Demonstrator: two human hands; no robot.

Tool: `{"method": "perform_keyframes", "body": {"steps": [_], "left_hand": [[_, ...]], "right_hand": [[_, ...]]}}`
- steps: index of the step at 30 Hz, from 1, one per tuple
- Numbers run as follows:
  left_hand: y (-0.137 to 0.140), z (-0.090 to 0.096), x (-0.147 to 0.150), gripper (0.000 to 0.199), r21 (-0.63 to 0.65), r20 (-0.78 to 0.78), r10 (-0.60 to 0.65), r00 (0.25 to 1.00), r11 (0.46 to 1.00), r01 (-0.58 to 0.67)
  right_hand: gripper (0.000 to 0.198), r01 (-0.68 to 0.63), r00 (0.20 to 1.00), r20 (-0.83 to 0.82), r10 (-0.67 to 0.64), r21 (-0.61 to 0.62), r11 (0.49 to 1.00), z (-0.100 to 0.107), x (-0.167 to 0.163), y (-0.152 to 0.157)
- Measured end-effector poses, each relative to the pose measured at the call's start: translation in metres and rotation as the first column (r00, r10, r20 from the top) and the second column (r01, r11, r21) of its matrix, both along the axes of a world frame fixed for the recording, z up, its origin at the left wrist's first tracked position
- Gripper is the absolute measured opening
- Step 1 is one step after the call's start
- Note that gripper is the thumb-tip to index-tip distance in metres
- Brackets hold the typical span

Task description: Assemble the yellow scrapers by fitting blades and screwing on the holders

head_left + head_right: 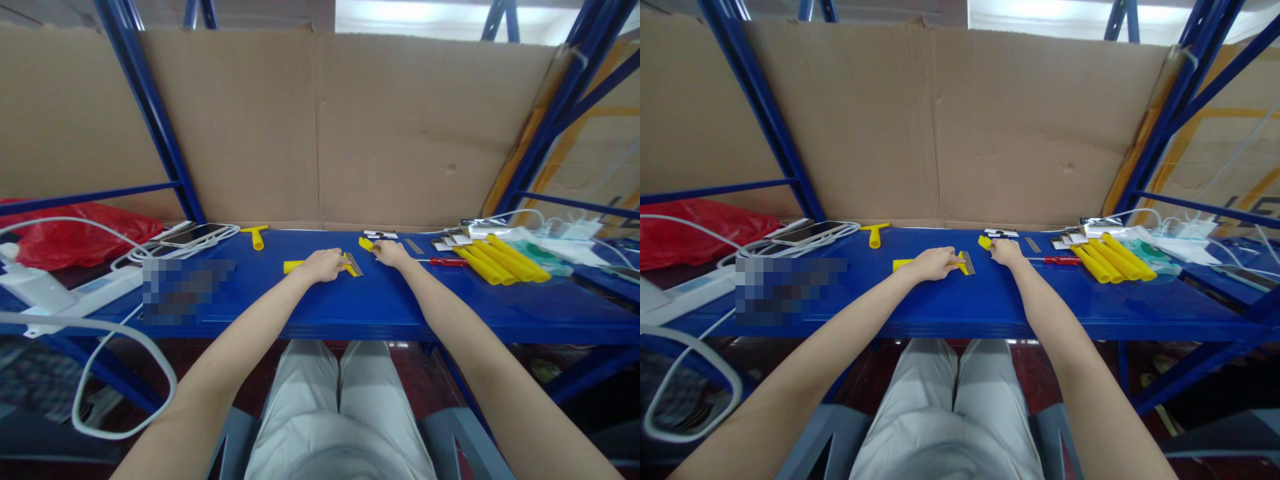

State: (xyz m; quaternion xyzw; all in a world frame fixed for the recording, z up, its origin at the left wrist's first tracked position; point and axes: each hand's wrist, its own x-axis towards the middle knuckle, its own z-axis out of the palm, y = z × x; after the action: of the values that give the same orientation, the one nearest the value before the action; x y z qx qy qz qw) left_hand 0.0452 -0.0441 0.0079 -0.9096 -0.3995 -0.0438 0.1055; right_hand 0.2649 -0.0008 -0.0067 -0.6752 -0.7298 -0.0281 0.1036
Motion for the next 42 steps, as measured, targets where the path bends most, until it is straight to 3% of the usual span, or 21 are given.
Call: {"method": "perform_keyframes", "body": {"steps": [5,12,15,18,24,27,32,36,42], "left_hand": [[0.0,0.0,0.0,0.036,0.01,-0.002,-0.004,1.0,1.0,0.004],[-0.001,0.001,0.0,0.037,0.008,-0.02,0.002,1.0,1.0,-0.001],[-0.001,0.001,0.0,0.036,0.011,-0.02,-0.002,1.0,1.0,0.002],[-0.001,0.0,0.0,0.036,0.021,-0.015,-0.004,1.0,1.0,0.004],[0.0,-0.001,0.0,0.036,0.018,0.001,-0.009,1.0,1.0,0.009],[0.0,0.0,0.0,0.036,0.013,0.008,-0.012,1.0,1.0,0.012],[-0.001,0.0,0.0,0.035,0.02,0.009,-0.015,1.0,1.0,0.015],[-0.001,0.0,0.0,0.035,0.01,-0.002,-0.007,1.0,1.0,0.007],[0.0,0.0,0.0,0.036,0.004,-0.001,-0.003,1.0,1.0,0.003]], "right_hand": [[0.025,0.053,0.998,0.023,-0.054,0.03,0.998,0.004,0.002,-0.002],[0.036,0.027,0.995,0.096,-0.03,0.036,0.999,0.009,0.003,-0.003],[0.038,0.065,0.998,-0.011,-0.065,0.088,0.994,0.006,0.008,-0.001],[0.035,0.099,0.97,-0.235,-0.062,0.149,0.984,0.001,0.016,0.005],[0.023,0.198,0.804,-0.594,0.025,0.307,0.931,-0.001,0.033,0.014],[0.02,0.208,0.67,-0.733,0.116,0.336,0.919,0.003,0.034,0.013],[0.016,0.219,0.396,-0.902,0.169,0.272,0.937,0.013,0.016,0.005],[0.018,0.18,0.212,-0.97,0.122,0.161,0.97,0.021,0.0,-0.006],[0.012,0.046,0.023,-1.0,0.005,0.006,0.999,0.026,-0.011,-0.021]]}}
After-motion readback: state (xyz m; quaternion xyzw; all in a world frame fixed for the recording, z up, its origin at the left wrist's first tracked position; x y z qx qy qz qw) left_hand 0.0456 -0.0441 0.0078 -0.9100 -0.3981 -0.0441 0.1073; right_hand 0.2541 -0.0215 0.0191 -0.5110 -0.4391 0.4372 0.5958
